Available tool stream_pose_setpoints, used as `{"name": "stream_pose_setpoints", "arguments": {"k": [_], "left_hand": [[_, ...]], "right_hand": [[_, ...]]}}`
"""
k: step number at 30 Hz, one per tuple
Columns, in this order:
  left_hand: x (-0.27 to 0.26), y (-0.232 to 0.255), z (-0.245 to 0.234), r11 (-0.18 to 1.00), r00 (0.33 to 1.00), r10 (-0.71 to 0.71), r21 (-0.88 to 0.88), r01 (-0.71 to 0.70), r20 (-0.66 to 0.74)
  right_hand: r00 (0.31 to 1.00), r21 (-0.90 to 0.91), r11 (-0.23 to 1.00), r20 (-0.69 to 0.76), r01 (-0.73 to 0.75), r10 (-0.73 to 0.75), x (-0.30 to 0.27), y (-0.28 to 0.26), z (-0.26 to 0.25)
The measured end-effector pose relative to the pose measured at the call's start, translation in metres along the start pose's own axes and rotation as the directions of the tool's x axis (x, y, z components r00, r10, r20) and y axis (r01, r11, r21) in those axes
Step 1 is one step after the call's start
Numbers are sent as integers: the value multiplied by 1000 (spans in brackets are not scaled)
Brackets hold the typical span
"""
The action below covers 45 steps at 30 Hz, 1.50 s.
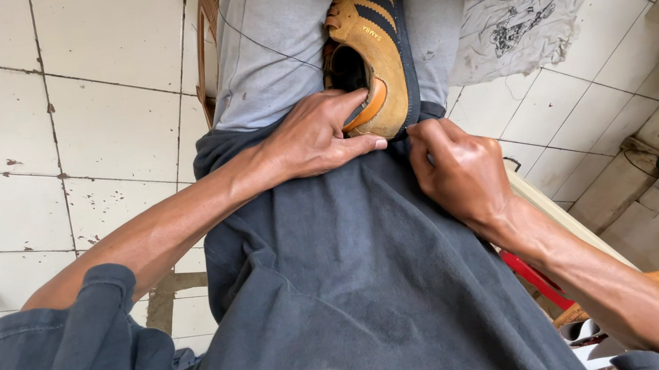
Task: The person is sewing a yellow and black shoe using a needle and thread. They hold the shoe on their lap and repeatedly push the needle through the shoe's material, pulling the thread to secure the stitches.
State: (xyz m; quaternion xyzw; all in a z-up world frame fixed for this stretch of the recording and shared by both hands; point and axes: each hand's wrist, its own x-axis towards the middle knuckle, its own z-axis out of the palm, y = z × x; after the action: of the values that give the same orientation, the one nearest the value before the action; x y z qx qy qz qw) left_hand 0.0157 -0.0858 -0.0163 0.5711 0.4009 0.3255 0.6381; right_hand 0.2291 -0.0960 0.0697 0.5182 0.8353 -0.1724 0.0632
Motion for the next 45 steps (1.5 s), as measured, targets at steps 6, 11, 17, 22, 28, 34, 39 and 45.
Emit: {"name": "stream_pose_setpoints", "arguments": {"k": [6,11,17,22,28,34,39,45], "left_hand": [[3,7,-4,1000,1000,-13,3,13,6],[7,1,6,996,996,-77,-37,79,51],[11,26,-12,987,986,-114,130,98,120],[12,38,-28,760,985,-9,641,-104,171],[-3,84,-65,681,988,41,719,-136,149],[-1,88,-60,902,987,91,431,-26,-131],[6,65,-20,558,910,-414,-788,262,10],[23,62,-25,730,904,-418,-562,390,84]], "right_hand": [[978,444,874,33,-198,204,-2,10,9],[986,378,911,87,-163,140,-1,23,-1],[994,467,877,48,-112,101,-3,31,1],[991,523,842,57,-133,121,-6,40,3],[985,541,823,101,-170,137,-5,42,-3],[981,592,782,103,-194,166,-9,50,7],[983,615,767,87,-182,163,-14,60,13],[981,588,785,122,-196,154,-9,50,-6]]}}
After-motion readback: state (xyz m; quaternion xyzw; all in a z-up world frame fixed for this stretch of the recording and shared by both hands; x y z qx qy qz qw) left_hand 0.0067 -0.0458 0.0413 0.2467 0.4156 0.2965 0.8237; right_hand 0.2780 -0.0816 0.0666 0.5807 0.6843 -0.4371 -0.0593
